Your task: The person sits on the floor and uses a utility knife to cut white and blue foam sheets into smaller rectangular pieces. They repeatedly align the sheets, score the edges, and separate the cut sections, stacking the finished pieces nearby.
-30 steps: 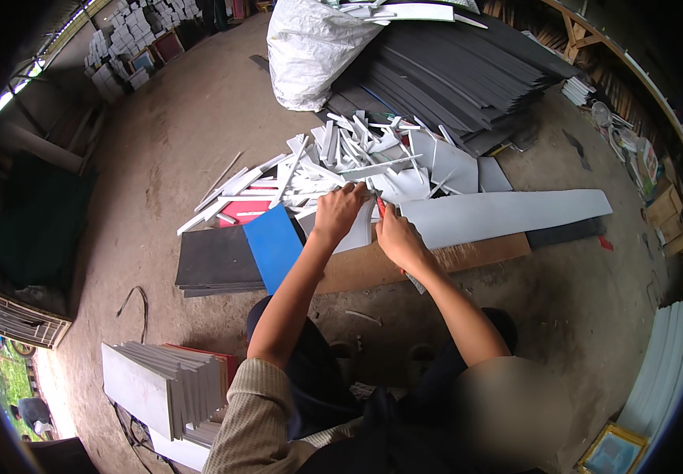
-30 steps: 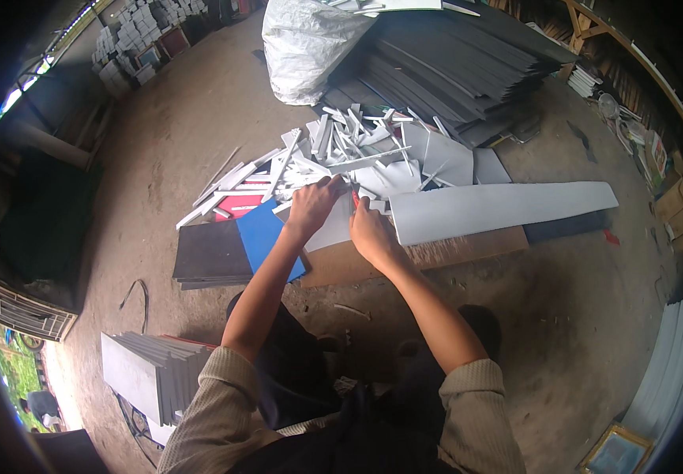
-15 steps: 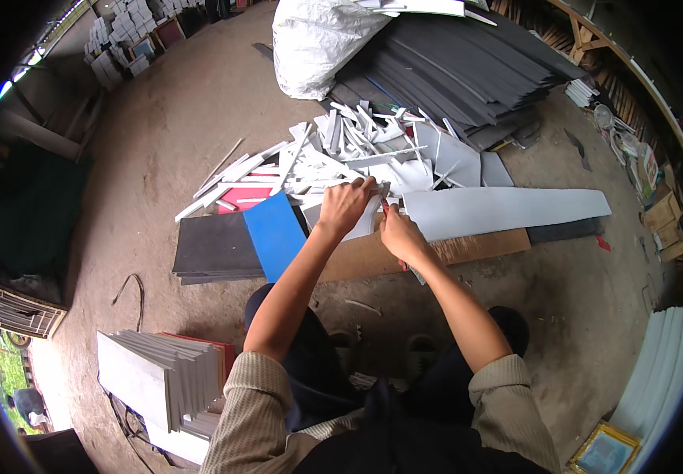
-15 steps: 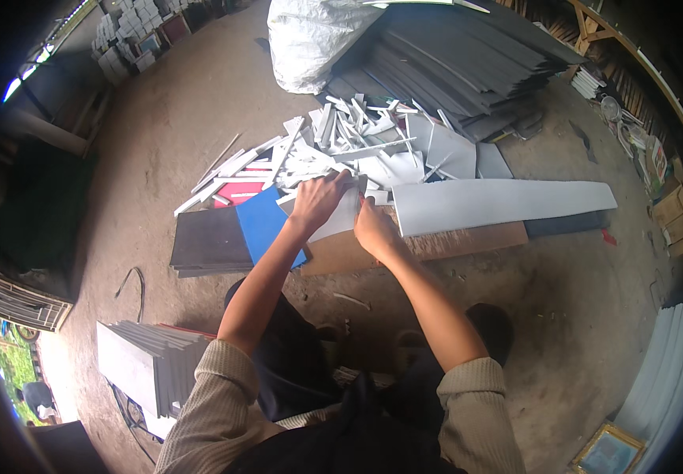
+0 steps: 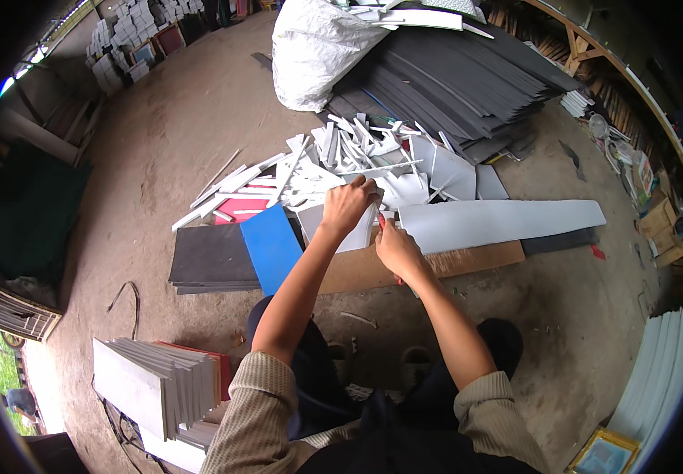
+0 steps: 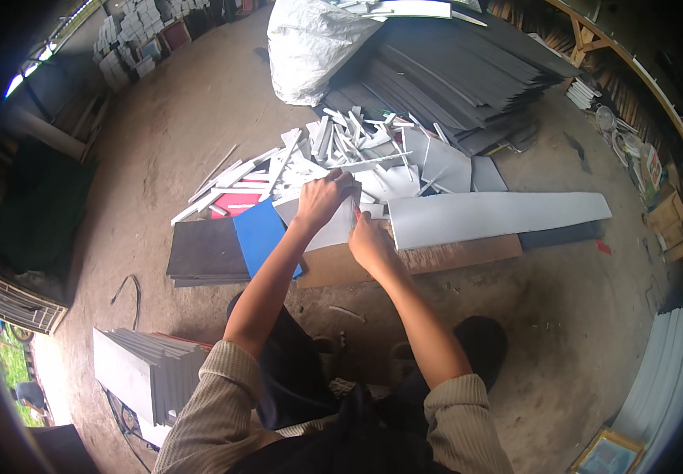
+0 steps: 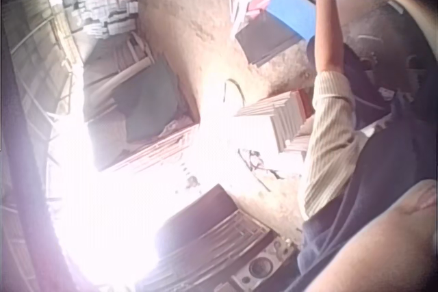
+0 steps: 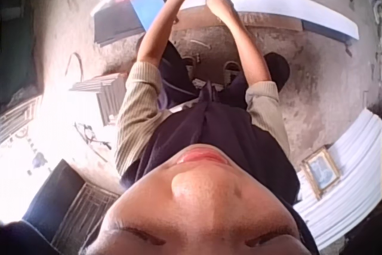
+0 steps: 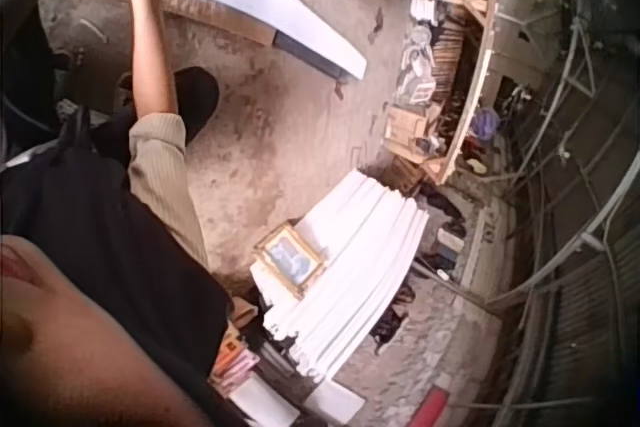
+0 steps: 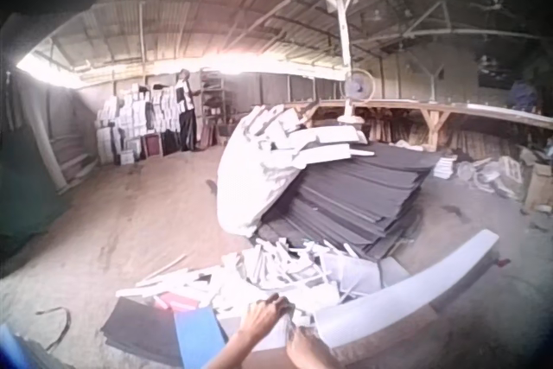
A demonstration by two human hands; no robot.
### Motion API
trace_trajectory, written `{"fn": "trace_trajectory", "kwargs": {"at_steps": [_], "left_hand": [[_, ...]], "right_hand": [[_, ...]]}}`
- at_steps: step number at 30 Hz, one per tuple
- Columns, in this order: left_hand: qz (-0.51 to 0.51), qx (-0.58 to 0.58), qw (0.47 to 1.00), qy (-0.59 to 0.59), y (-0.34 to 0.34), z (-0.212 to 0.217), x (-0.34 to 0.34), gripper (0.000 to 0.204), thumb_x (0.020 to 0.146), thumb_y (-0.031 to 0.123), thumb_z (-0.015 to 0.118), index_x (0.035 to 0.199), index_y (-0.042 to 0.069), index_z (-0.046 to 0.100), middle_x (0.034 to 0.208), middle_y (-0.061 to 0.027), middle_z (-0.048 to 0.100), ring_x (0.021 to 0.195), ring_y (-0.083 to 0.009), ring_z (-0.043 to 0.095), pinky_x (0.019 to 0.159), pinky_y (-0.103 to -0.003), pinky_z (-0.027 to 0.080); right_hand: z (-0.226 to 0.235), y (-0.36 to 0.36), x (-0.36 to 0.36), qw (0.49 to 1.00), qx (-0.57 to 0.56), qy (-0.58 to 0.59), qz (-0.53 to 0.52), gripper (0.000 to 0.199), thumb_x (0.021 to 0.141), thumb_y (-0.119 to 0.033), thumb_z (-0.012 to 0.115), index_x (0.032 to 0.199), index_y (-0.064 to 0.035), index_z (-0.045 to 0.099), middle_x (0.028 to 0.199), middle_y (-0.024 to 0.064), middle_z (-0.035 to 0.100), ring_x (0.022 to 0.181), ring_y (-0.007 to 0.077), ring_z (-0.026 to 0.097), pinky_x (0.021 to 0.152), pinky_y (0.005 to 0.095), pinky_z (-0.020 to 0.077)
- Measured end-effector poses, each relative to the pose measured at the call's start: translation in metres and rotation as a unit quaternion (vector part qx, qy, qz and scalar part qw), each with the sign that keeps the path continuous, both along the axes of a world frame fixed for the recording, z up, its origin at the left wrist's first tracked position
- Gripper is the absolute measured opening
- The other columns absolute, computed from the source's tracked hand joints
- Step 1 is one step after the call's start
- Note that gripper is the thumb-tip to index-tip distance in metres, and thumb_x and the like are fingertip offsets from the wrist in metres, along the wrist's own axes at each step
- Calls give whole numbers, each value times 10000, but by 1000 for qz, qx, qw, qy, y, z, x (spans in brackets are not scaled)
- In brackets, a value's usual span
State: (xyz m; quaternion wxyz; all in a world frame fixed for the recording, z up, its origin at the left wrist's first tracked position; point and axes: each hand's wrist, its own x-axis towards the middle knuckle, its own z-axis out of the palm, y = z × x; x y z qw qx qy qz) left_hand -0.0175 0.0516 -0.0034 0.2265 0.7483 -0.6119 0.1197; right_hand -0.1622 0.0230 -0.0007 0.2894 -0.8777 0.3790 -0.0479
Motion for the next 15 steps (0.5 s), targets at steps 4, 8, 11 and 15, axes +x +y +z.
{"fn": "trace_trajectory", "kwargs": {"at_steps": [4, 8, 11, 15], "left_hand": [[-6, -5, 1000, -15, 2, -1, 5, 207, 809, 316, 532, 849, 117, 571, 817, -37, 569, 604, -245, 603, 516, -352, 480], [-21, -11, 999, -27, 2, 1, 5, 208, 812, 311, 528, 845, 109, 565, 809, -34, 566, 594, -245, 601, 520, -351, 480], [-24, 3, 1000, -17, 2, 8, -2, 208, 777, 297, 575, 845, 100, 581, 832, -30, 577, 644, -250, 602, 528, -352, 479], [-23, 11, 1000, -5, 3, 9, -1, 209, 787, 292, 568, 848, 92, 572, 839, -31, 576, 652, -258, 605, 539, -354, 488]], "right_hand": [[-6, 5, 1, 1000, 16, -12, 0, 280, 854, -148, 387, 1015, 81, 402, 739, 271, 587, 520, 363, 591, 496, 435, 500], [-45, -3, 9, 1000, 18, 3, 4, 314, 845, -169, 398, 1045, 73, 388, 840, 304, 576, 665, 413, 598, 620, 484, 488], [-84, -7, 15, 992, 71, 100, -9, 355, 864, -218, 344, 1110, 37, 373, 982, 309, 541, 886, 447, 552, 784, 505, 433], [-113, 1, 21, 987, 102, 121, -39, 356, 884, -237, 299, 1138, -4, 388, 1031, 279, 544, 982, 434, 525, 831, 503, 414]]}}
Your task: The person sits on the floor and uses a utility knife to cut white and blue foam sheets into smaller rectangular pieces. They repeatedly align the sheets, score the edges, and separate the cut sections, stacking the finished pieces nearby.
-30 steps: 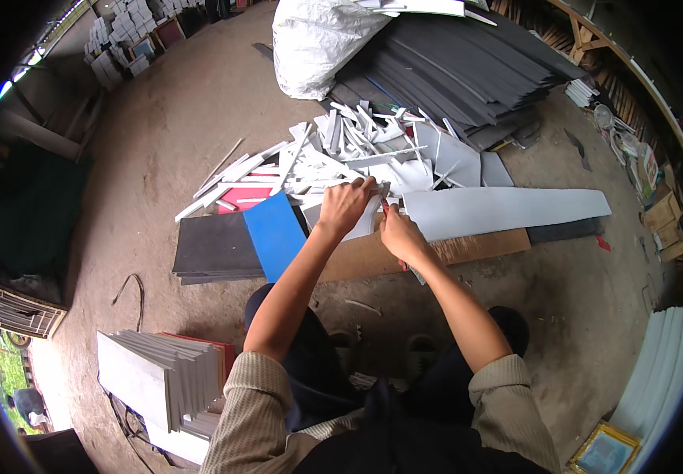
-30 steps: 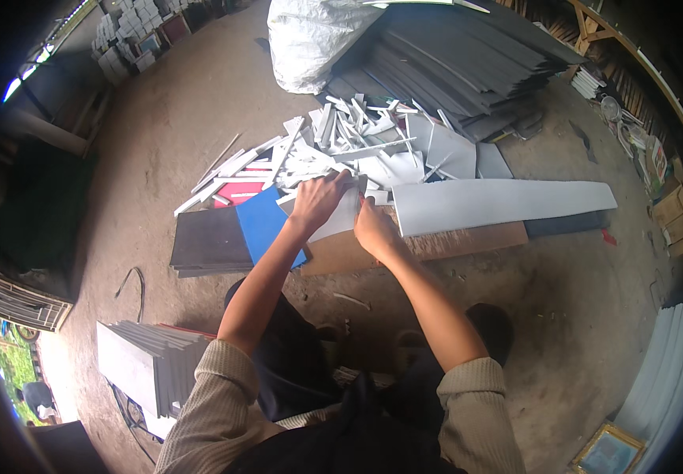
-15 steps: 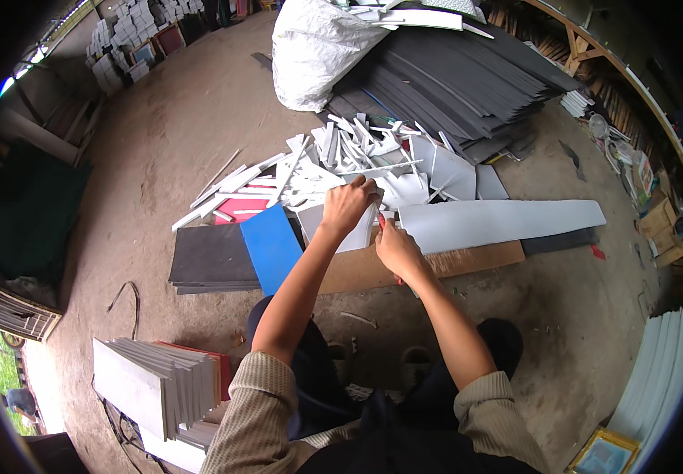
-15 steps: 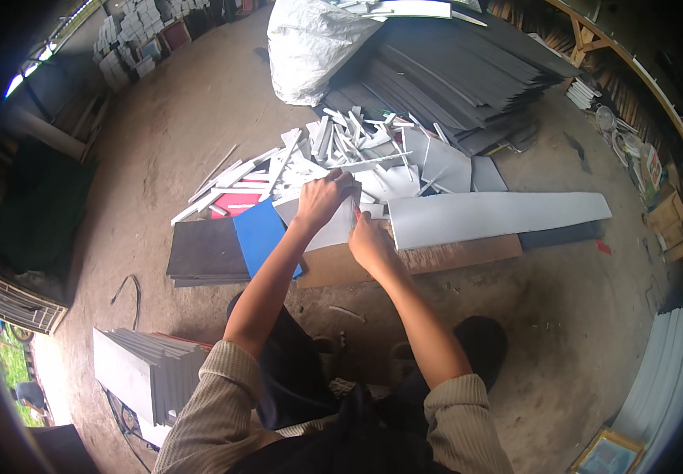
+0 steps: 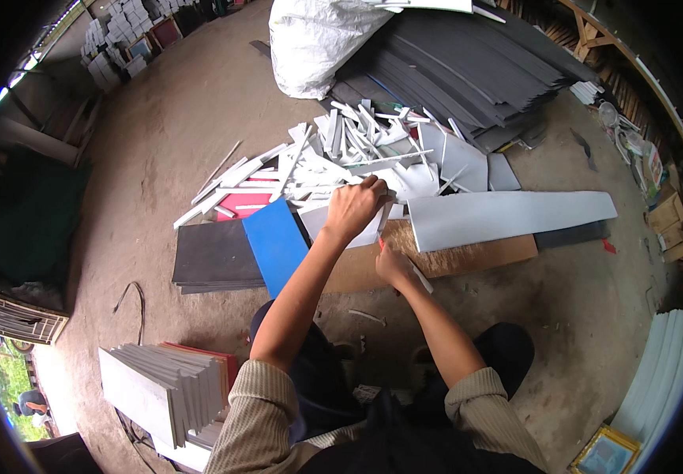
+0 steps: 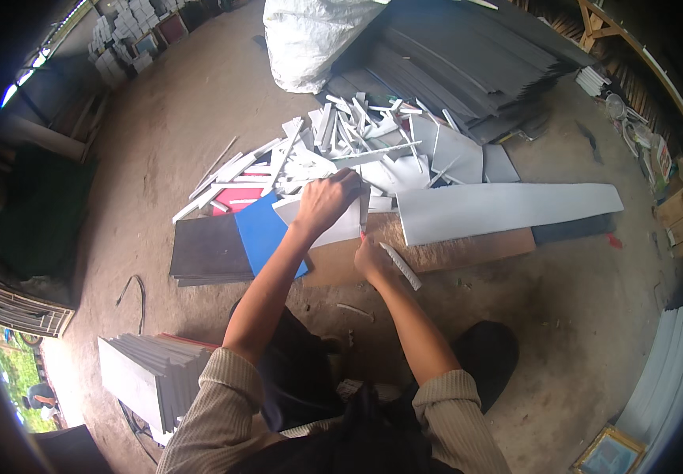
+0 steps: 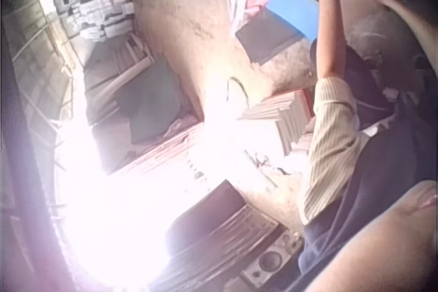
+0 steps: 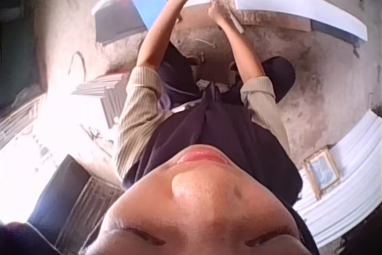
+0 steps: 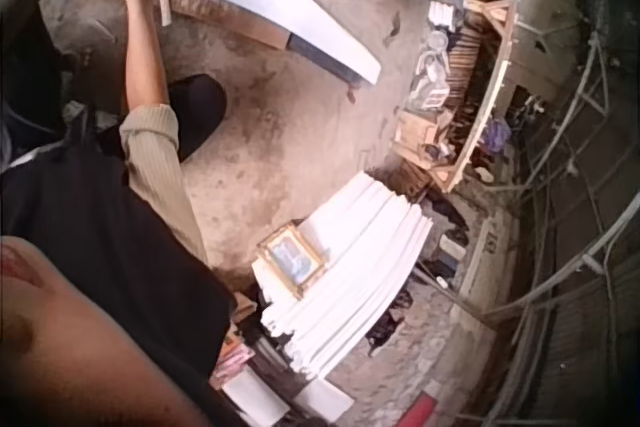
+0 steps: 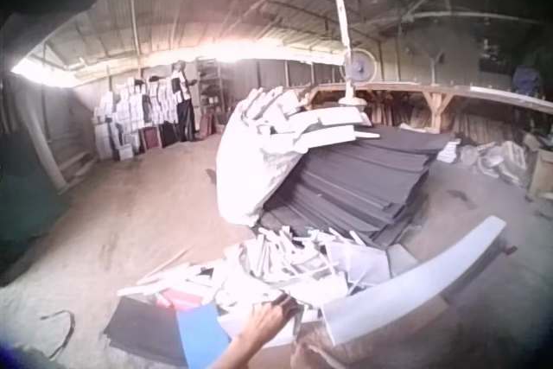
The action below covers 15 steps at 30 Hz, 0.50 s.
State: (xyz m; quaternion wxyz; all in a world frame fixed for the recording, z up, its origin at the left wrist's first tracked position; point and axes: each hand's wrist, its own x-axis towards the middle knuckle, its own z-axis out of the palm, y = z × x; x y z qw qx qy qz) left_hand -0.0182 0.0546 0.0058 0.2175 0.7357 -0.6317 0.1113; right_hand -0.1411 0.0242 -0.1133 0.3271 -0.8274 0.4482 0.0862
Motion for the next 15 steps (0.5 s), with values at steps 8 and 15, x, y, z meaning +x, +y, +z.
{"fn": "trace_trajectory", "kwargs": {"at_steps": [8, 15], "left_hand": [[16, 34, 999, 16, -1, -3, 6, 204, 796, 287, 563, 843, 89, 552, 836, -34, 571, 620, -268, 597, 505, -357, 473], [1, 6, 1000, 11, -6, -2, 11, 201, 786, 287, 563, 841, 95, 543, 809, -27, 558, 603, -236, 595, 478, -337, 468]], "right_hand": [[-31, 11, 2, 1000, 3, 4, -10, 359, 820, -209, 437, 1090, 19, 375, 938, 287, 566, 877, 436, 561, 778, 512, 436], [-71, 12, -1, 999, -9, -33, 2, 312, 848, -218, 414, 1068, -3, 371, 922, 279, 573, 868, 437, 563, 766, 524, 437]]}}
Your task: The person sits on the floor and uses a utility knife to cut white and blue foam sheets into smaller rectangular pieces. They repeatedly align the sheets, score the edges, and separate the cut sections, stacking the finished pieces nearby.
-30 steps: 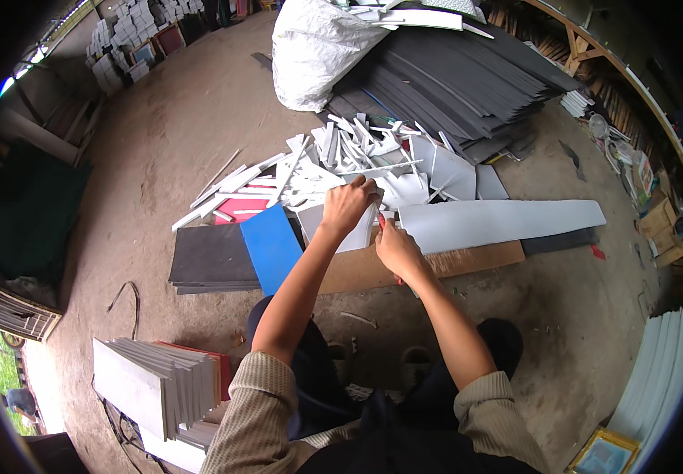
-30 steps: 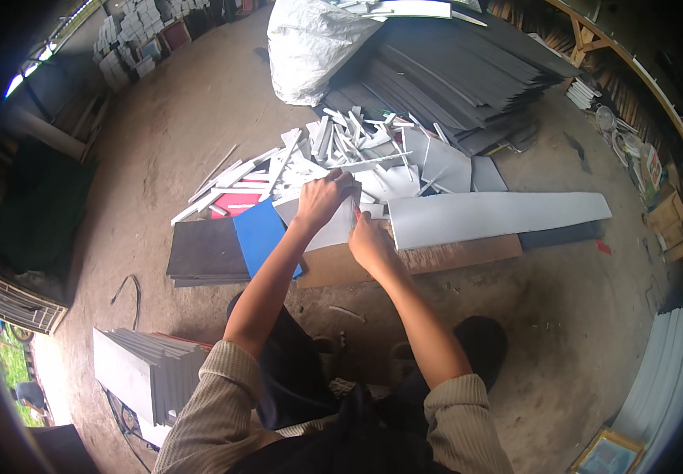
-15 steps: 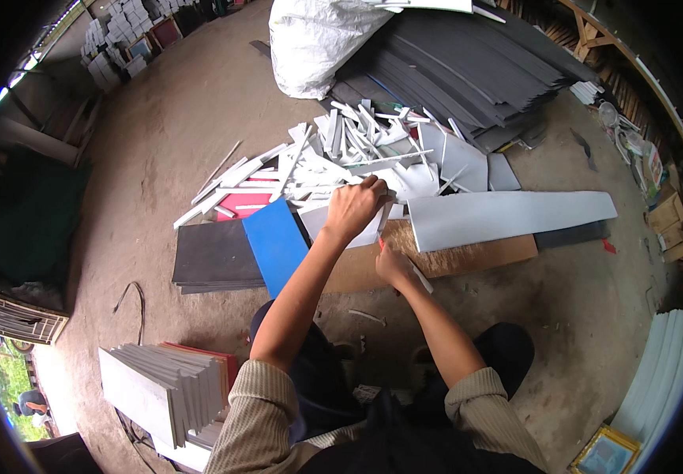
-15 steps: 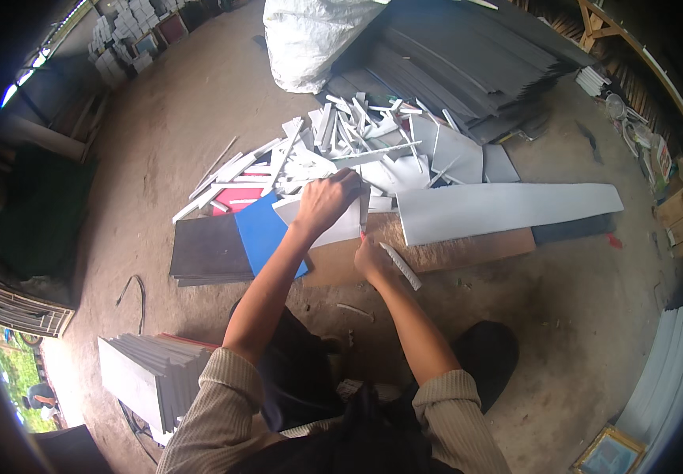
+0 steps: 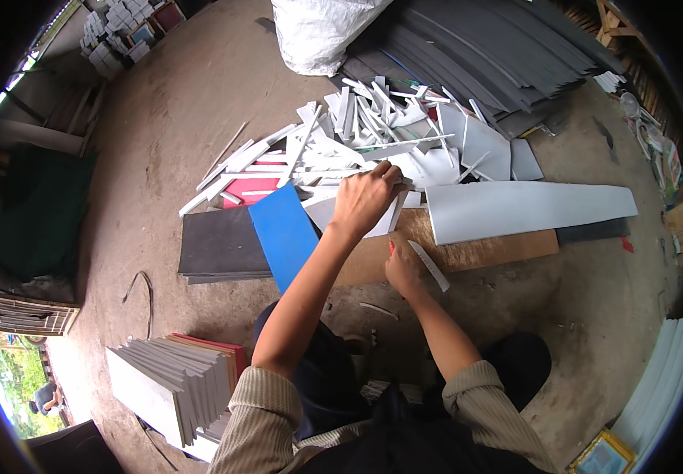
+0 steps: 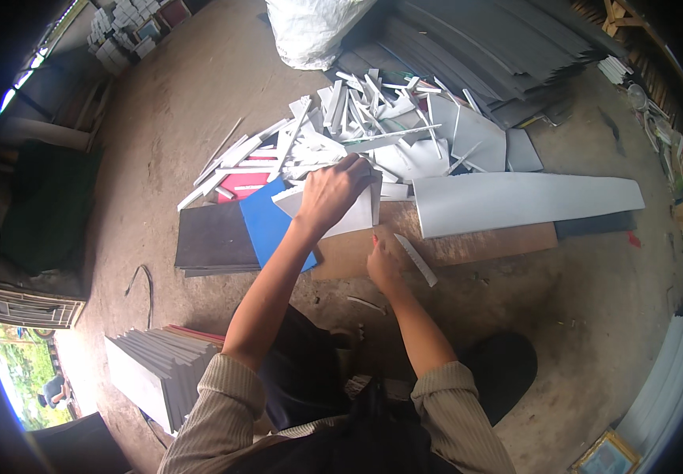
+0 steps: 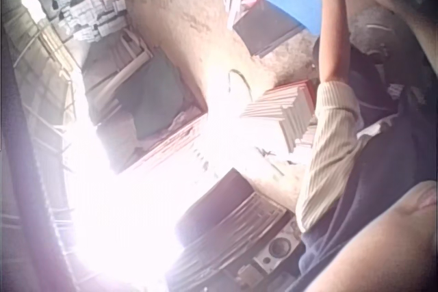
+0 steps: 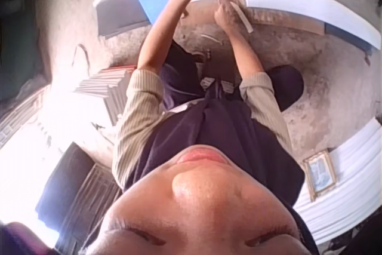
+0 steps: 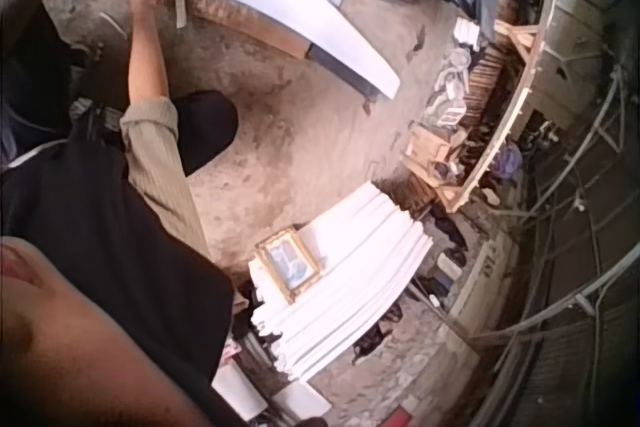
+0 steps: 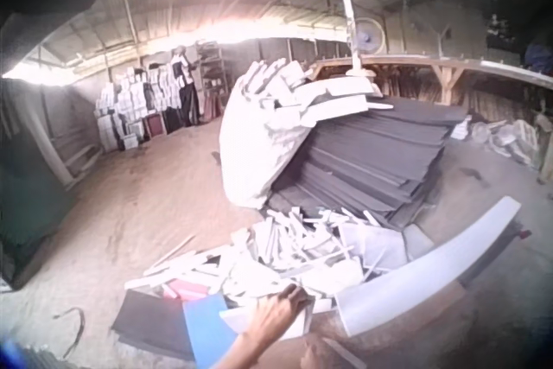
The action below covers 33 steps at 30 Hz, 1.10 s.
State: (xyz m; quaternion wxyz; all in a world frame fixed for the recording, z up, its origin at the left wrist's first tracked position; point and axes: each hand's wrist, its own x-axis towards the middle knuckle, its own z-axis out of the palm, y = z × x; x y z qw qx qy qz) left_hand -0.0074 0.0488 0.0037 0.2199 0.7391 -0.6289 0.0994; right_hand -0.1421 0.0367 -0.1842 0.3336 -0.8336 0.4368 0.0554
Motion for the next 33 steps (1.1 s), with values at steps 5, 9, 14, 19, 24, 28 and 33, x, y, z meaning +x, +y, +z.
{"fn": "trace_trajectory", "kwargs": {"at_steps": [5, 9, 14, 19, 24, 28, 33], "left_hand": [[15, 13, 1000, 24, -3, 1, -1, 217, 793, 284, 568, 872, 82, 552, 826, -44, 582, 626, -269, 603, 506, -369, 478], [55, 29, 998, -21, -5, -2, -5, 174, 816, 244, 520, 898, 92, 502, 799, -40, 572, 621, -240, 610, 494, -346, 471], [83, 63, 995, -8, -4, -10, -4, 243, 817, 274, 528, 968, 85, 506, 889, -56, 602, 689, -276, 622, 530, -376, 492], [81, 40, 996, -12, -5, -2, -8, 246, 820, 249, 515, 1013, 99, 497, 773, -104, 616, 642, -289, 620, 540, -382, 497], [132, -147, 979, 50, 44, 4, 47, 185, 838, 243, 526, 894, 67, 528, 727, -156, 604, 639, -329, 595, 555, -403, 472], [274, -230, 917, 178, 76, 4, 79, 285, 824, 278, 576, 892, 5, 528, 638, -182, 568, 558, -353, 530, 505, -385, 411], [285, -237, 880, 297, 90, -27, 103, 336, 837, 270, 576, 826, -60, 515, 513, -108, 403, 489, -150, 306, 453, -312, 313]], "right_hand": [[-29, 6, -1, 1000, -20, 23, -8, 225, 857, -210, 408, 985, -33, 353, 806, 245, 602, 791, 416, 590, 686, 518, 467], [-37, 10, -3, 997, -58, 40, 2, 197, 867, -209, 392, 955, -39, 344, 797, 252, 602, 794, 408, 595, 673, 513, 473], [-31, 40, -32, 995, -75, 50, 44, 204, 874, -206, 364, 980, -32, 344, 768, 263, 599, 755, 401, 604, 658, 504, 475], [-19, 23, -62, 987, -153, 3, 58, 235, 872, -235, 405, 987, -29, 401, 675, 242, 587, 652, 386, 603, 566, 486, 469], [47, -42, -44, 975, -166, -143, 24, 242, 840, -238, 464, 932, -15, 447, 632, 242, 564, 606, 415, 567, 535, 497, 440], [43, -101, -48, 983, -175, -34, -32, 341, 814, -222, 494, 1064, -21, 381, 698, 233, 583, 674, 408, 584, 582, 494, 455], [2, -128, -52, 982, -166, 84, -45, 404, 846, -201, 410, 1179, 17, 340, 899, 241, 593, 865, 389, 586, 760, 462, 468]]}}
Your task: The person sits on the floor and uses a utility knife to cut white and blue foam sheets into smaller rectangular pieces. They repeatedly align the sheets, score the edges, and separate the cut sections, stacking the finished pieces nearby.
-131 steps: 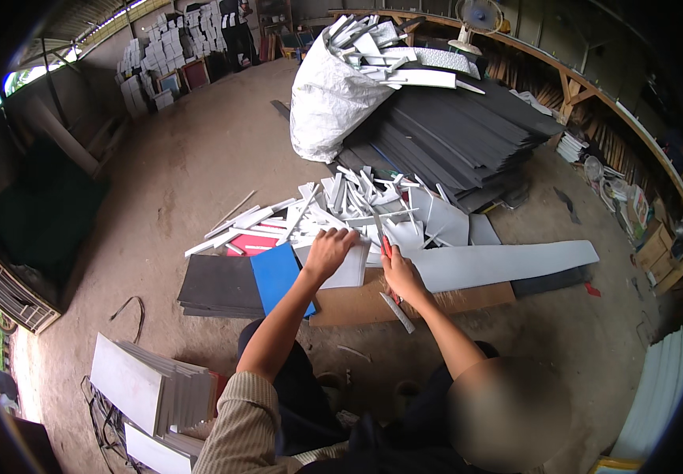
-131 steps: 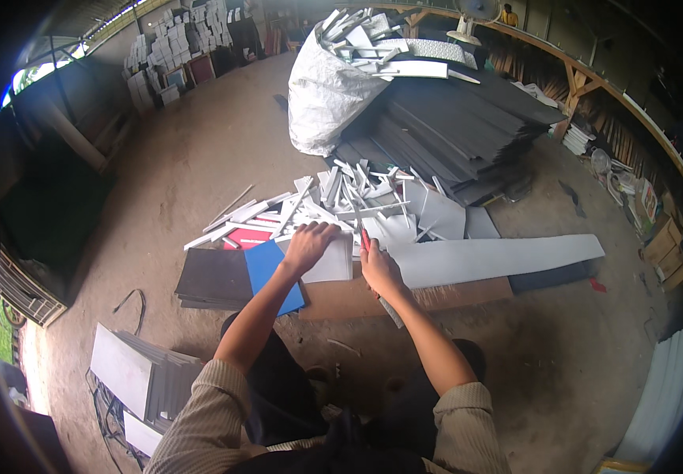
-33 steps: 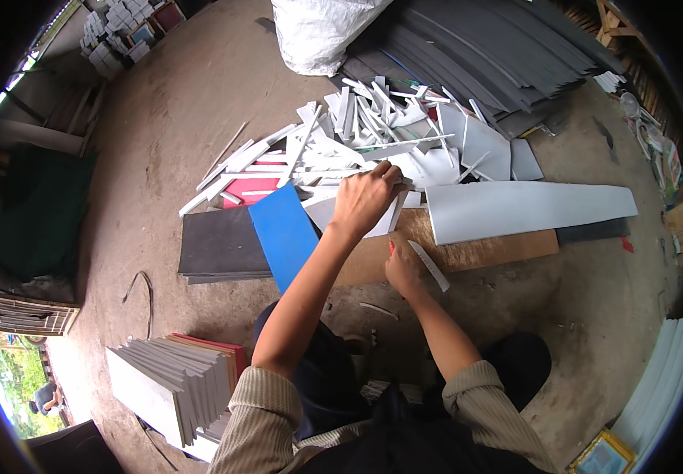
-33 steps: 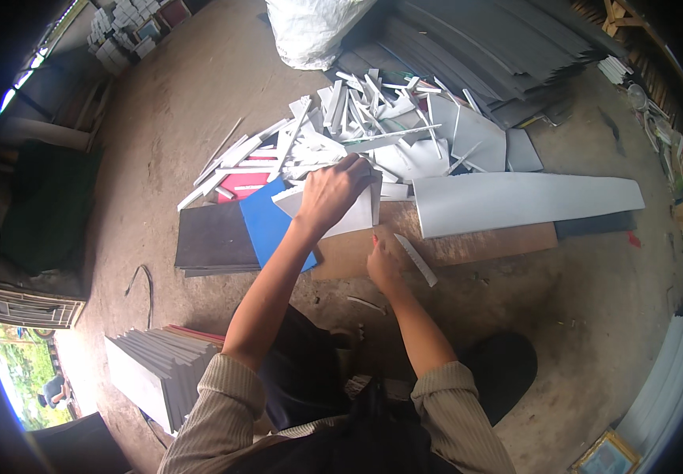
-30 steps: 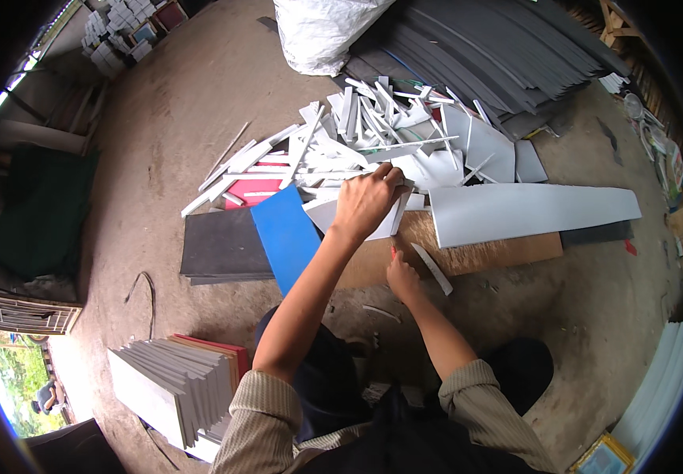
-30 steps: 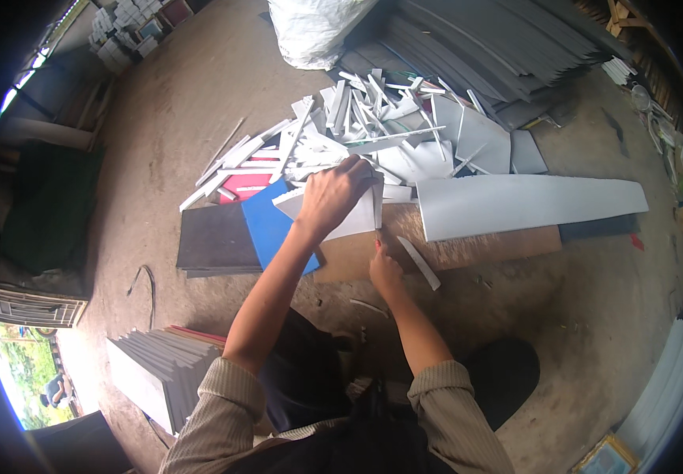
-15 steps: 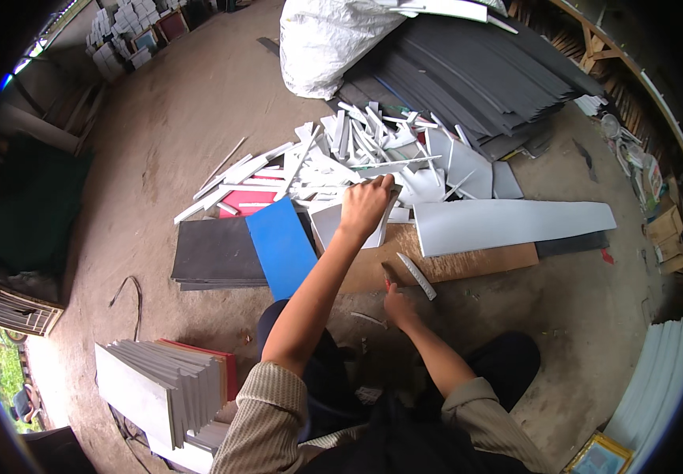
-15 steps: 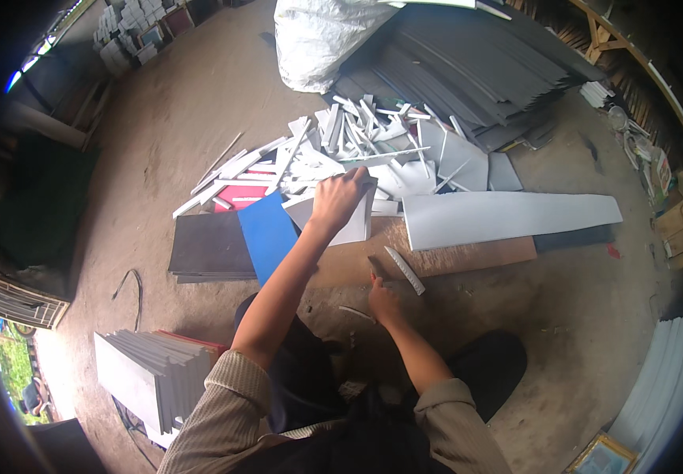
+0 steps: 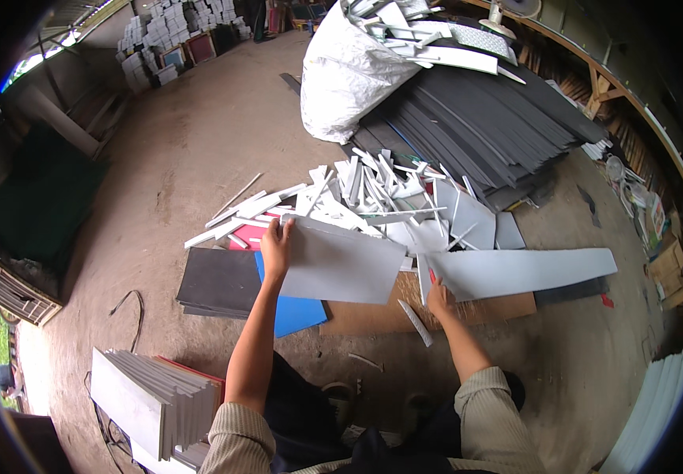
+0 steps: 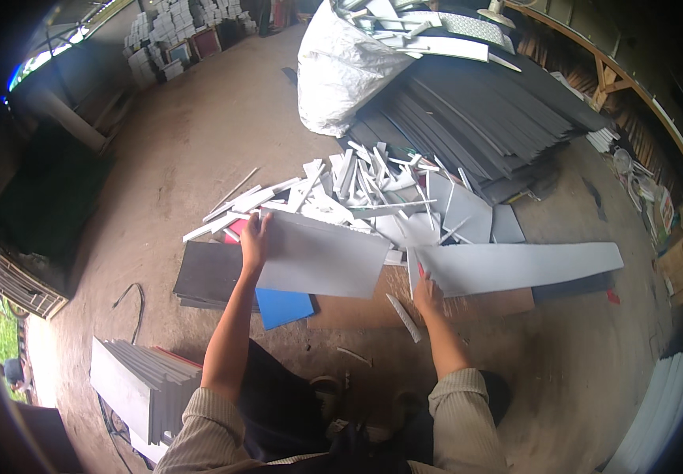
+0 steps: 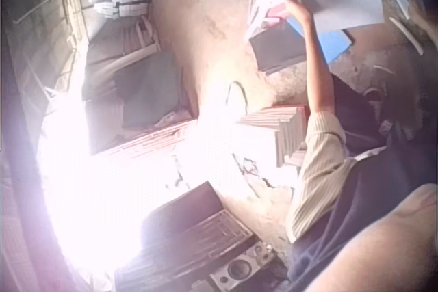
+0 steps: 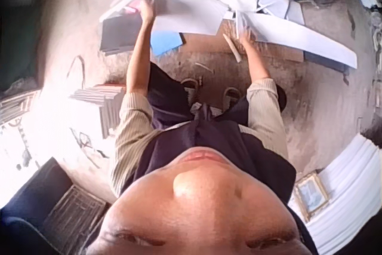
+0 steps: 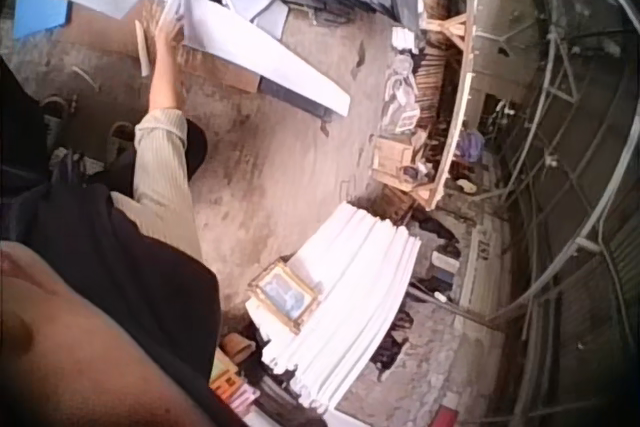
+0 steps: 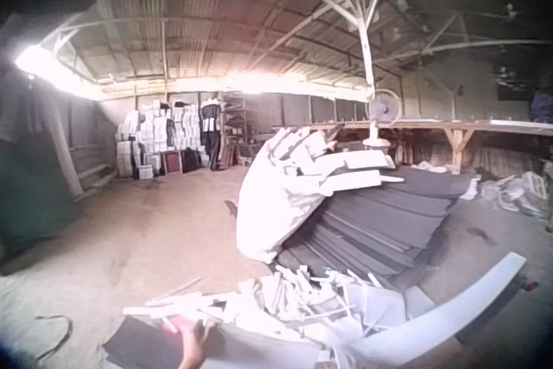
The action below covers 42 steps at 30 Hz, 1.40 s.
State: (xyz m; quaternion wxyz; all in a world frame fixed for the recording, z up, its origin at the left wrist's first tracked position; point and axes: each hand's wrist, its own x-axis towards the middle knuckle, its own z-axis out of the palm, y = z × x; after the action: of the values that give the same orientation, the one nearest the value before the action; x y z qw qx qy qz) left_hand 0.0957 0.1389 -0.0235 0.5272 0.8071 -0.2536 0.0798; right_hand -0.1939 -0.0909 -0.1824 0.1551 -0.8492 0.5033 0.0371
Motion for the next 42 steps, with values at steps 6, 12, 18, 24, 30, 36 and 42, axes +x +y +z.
{"fn": "trace_trajectory", "kwargs": {"at_steps": [6, 12, 18, 24, 30, 36, 42], "left_hand": [[-30, 12, 993, 113, -8, -23, 14, 540, 845, 284, 572, 1125, -160, 442, 985, -236, 586, 930, -193, 558, 794, -283, 432], [-87, -123, 987, 59, -46, -13, -14, 365, 850, 256, 572, 672, -11, 401, 560, 18, 253, 537, -69, 240, 440, -255, 216], [-148, -141, 972, 120, -42, 16, -46, 282, 872, 237, 550, 740, 9, 449, 604, 66, 314, 557, -26, 262, 448, -202, 214], [-180, -156, 964, 118, -14, 29, -43, 278, 874, 233, 548, 735, 16, 444, 607, 73, 317, 563, -23, 265, 450, -201, 215], [-196, -172, 953, 156, -5, 33, -48, 272, 878, 212, 538, 1025, -17, 552, 734, 37, 470, 647, -33, 377, 565, -168, 321], [-147, -209, 949, 184, -2, 31, -26, 313, 893, 243, 501, 1093, 11, 567, 885, -4, 568, 838, -74, 477, 764, -192, 363], [-53, -262, 879, 396, -3, -19, 0, 373, 858, 314, 546, 1118, 48, 529, 944, -48, 583, 889, -158, 535, 731, -291, 440]], "right_hand": [[51, -9, 38, 998, 35, -18, 42, 357, 890, -289, 371, 1007, 11, 525, 1040, 235, 542, 955, 391, 542, 820, 451, 441], [132, -12, 26, 919, -12, -364, 148, 296, 839, -246, 531, 981, 14, 539, 1020, 191, 544, 915, 313, 549, 792, 391, 433], [173, 2, -4, 932, 11, -328, 157, 304, 698, -138, 674, 961, -26, 573, 952, 142, 516, 894, 272, 537, 797, 329, 429], [182, 18, -9, 931, 57, -310, 186, 253, 679, -128, 686, 879, -2, 596, 903, 153, 580, 851, 278, 567, 758, 352, 437], [175, 7, -15, 927, 68, -325, 175, 227, 725, -149, 656, 860, 19, 586, 802, 171, 620, 764, 302, 594, 692, 361, 446], [167, -12, -25, 891, 158, -423, -41, 150, 832, -143, 536, 900, -13, 506, 624, 77, 580, 459, 124, 541, 421, 263, 427], [122, -38, -23, 916, 25, -399, -32, 268, 857, -268, 511, 966, -24, 504, 759, 132, 600, 636, 215, 585, 564, 328, 457]]}}
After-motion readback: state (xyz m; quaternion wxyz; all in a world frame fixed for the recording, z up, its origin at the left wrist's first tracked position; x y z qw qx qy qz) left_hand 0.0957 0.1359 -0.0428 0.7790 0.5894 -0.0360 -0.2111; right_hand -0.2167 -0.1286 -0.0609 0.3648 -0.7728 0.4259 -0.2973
